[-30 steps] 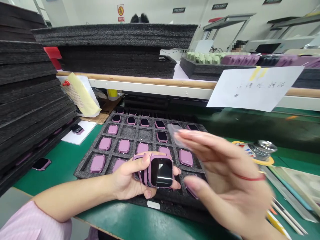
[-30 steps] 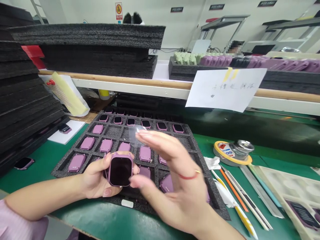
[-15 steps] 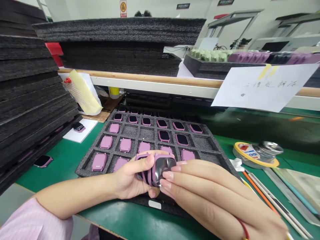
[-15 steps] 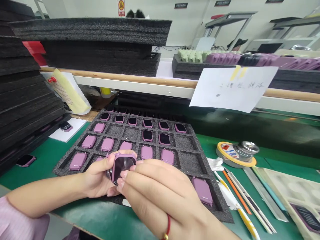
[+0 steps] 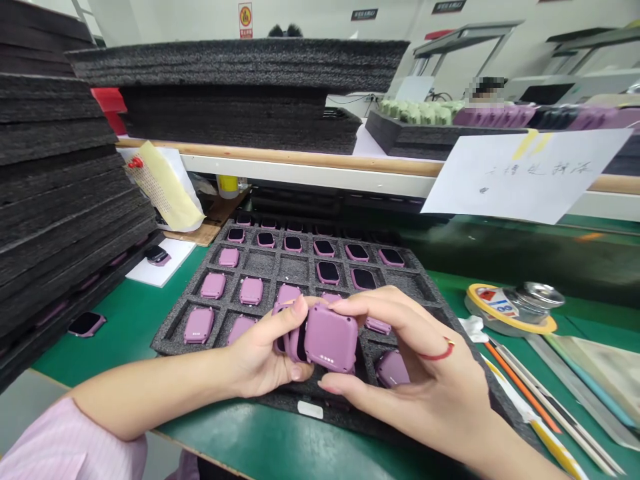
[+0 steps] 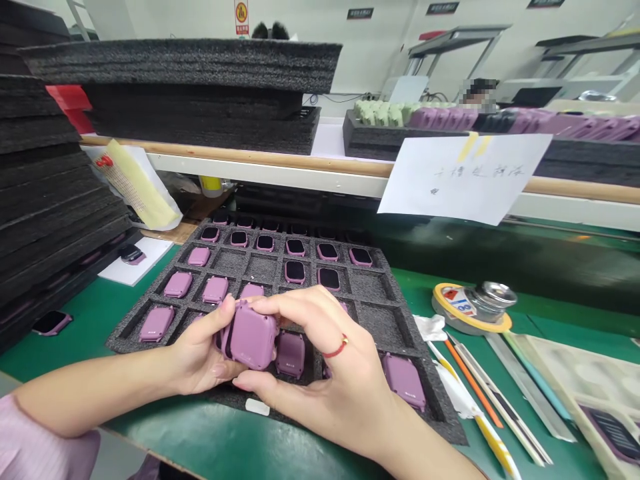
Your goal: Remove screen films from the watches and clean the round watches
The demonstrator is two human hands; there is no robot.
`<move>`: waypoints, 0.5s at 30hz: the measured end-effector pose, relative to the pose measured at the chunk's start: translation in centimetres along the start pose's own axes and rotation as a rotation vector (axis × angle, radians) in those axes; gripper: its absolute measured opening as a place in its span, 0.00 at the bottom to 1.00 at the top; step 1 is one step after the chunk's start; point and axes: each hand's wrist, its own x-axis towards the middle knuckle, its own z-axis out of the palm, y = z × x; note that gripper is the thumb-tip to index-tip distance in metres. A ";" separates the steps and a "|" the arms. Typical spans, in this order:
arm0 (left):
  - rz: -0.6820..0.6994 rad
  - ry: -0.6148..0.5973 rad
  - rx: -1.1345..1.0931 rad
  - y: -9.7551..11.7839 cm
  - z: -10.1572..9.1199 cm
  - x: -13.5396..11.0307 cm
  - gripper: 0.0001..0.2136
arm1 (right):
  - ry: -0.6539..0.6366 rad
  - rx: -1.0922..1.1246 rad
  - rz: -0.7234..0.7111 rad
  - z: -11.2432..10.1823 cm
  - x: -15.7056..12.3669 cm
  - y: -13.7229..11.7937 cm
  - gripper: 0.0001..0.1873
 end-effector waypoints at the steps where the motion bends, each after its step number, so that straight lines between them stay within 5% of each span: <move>1: -0.009 -0.038 0.009 0.1 0.0 0.0 0.24 | -0.012 -0.010 -0.014 -0.1 0.1 0.0 0.27; 4: -0.025 -0.087 0.036 0.2 0.1 0.0 0.26 | -0.050 -0.073 -0.044 -0.2 0.2 0.0 0.26; 8: -0.015 -0.007 0.037 -0.1 0.1 0.1 0.25 | -0.079 -0.199 -0.103 -0.9 0.3 0.0 0.24; 15: -0.019 0.177 0.013 0.2 0.1 -0.1 0.17 | -0.035 -0.516 0.076 -6.5 -1.2 4.1 0.18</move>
